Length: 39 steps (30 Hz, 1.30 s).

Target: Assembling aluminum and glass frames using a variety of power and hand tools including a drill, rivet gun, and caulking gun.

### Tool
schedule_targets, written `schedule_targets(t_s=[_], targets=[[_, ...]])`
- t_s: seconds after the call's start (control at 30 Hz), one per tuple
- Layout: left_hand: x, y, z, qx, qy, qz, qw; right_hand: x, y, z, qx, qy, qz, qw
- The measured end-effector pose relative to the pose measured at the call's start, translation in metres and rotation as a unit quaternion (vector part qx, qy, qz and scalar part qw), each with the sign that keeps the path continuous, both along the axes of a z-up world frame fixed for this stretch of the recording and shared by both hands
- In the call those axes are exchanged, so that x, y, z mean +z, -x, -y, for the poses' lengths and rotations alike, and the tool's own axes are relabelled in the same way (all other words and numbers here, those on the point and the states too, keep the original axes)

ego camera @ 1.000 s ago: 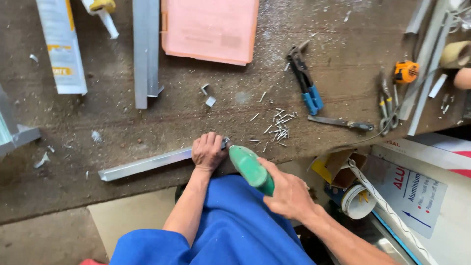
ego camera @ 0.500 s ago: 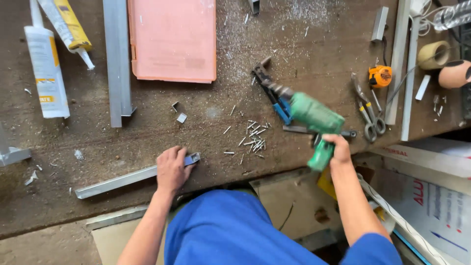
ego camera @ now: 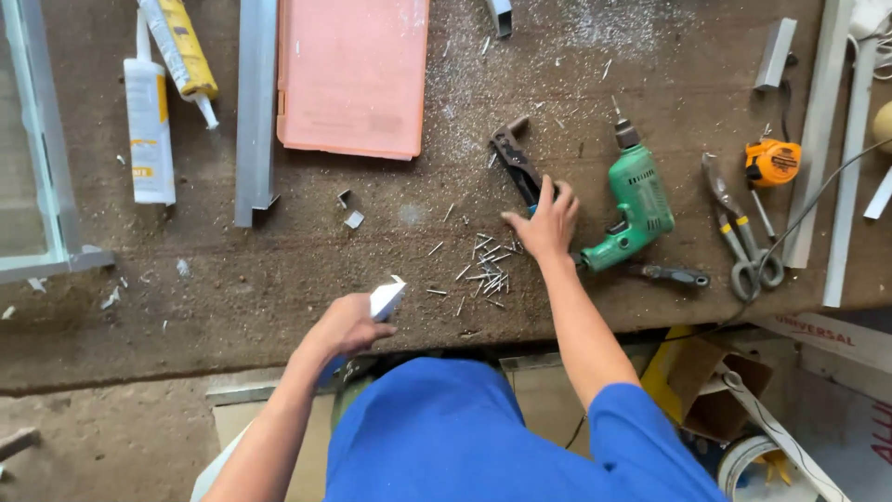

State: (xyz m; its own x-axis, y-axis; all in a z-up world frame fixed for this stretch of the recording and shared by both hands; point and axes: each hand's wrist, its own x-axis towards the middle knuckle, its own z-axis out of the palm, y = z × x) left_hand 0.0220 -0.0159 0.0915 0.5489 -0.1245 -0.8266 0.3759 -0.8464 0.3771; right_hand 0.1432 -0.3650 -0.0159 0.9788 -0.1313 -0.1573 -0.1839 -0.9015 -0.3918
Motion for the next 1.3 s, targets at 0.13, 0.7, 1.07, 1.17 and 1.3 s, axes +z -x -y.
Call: schedule_targets(t_s=[0.13, 0.7, 1.07, 1.17, 1.3], targets=[[-0.007, 0.000, 0.023, 0.062, 0.011, 0.020, 0.998, 0.024, -0.015, -0.009, 0.026, 0.004, 0.079, 0.997], [0.133, 0.034, -0.012, 0.145, -0.082, -0.026, 0.986, 0.003, -0.023, -0.098, 0.057, -0.086, -0.134, 0.986], [0.158, 0.054, 0.027, 0.142, -0.098, 0.042, 0.984, 0.102, -0.013, -0.142, 0.129, -0.437, -0.102, 0.884], [0.166, 0.054, 0.033, 0.116, -0.095, 0.041, 0.988, 0.155, 0.009, -0.140, 0.152, -0.537, -0.055, 0.828], [0.165, 0.048, 0.035, 0.084, -0.098, 0.053, 0.990, 0.161, 0.002, -0.135, 0.247, -0.450, 0.056, 0.856]])
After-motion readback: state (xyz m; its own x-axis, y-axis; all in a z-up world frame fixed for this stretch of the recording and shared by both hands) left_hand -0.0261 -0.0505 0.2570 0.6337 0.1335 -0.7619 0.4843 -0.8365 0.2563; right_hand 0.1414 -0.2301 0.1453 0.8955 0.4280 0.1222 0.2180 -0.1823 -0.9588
